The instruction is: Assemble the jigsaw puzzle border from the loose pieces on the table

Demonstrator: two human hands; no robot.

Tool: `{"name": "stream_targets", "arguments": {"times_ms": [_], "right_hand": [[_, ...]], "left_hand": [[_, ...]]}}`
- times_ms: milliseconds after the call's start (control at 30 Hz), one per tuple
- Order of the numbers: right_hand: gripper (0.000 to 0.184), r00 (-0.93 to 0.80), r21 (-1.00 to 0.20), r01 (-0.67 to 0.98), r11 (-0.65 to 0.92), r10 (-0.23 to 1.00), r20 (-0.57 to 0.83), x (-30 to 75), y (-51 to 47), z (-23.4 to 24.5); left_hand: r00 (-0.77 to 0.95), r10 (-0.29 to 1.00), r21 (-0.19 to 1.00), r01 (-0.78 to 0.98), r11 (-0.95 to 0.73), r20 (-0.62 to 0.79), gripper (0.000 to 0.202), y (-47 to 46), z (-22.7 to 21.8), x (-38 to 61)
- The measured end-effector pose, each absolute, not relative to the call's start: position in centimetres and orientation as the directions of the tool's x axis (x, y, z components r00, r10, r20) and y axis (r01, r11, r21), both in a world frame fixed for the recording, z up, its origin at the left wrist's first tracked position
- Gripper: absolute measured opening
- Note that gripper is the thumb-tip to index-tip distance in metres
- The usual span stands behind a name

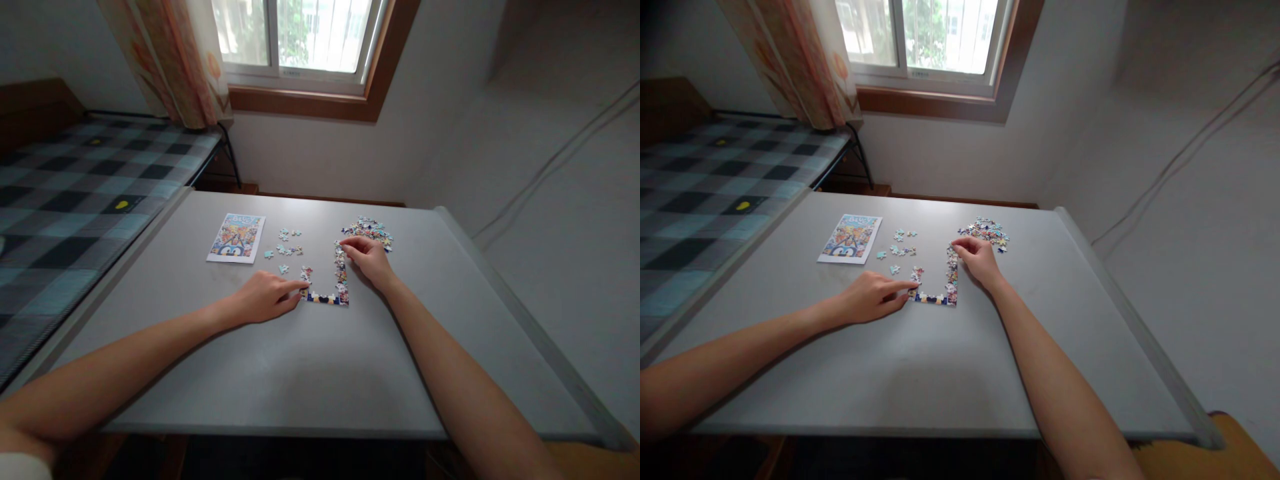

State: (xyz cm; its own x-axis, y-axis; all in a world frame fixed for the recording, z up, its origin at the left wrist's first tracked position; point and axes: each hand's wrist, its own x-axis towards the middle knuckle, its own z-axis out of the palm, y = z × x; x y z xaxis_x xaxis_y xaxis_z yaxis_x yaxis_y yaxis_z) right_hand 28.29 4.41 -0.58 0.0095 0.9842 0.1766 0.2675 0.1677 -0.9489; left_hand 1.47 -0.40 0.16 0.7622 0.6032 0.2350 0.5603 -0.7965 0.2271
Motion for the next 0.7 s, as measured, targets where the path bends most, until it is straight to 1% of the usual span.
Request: {"name": "stream_targets", "arguments": {"times_ms": [367,700], "right_hand": [[0.023,-0.002,-0.948,0.268,0.172,0.984,0.178,28.25,4.41,-0.63],[0.020,-0.004,-0.948,0.255,0.190,0.981,0.195,28.44,4.55,-0.92]], "left_hand": [[0.763,0.604,0.236,0.559,-0.795,0.230,0.034,-0.45,0.16,1.49],[0.761,0.597,0.233,0.550,-0.802,0.256,0.034,-0.37,0.14,1.56]]}}
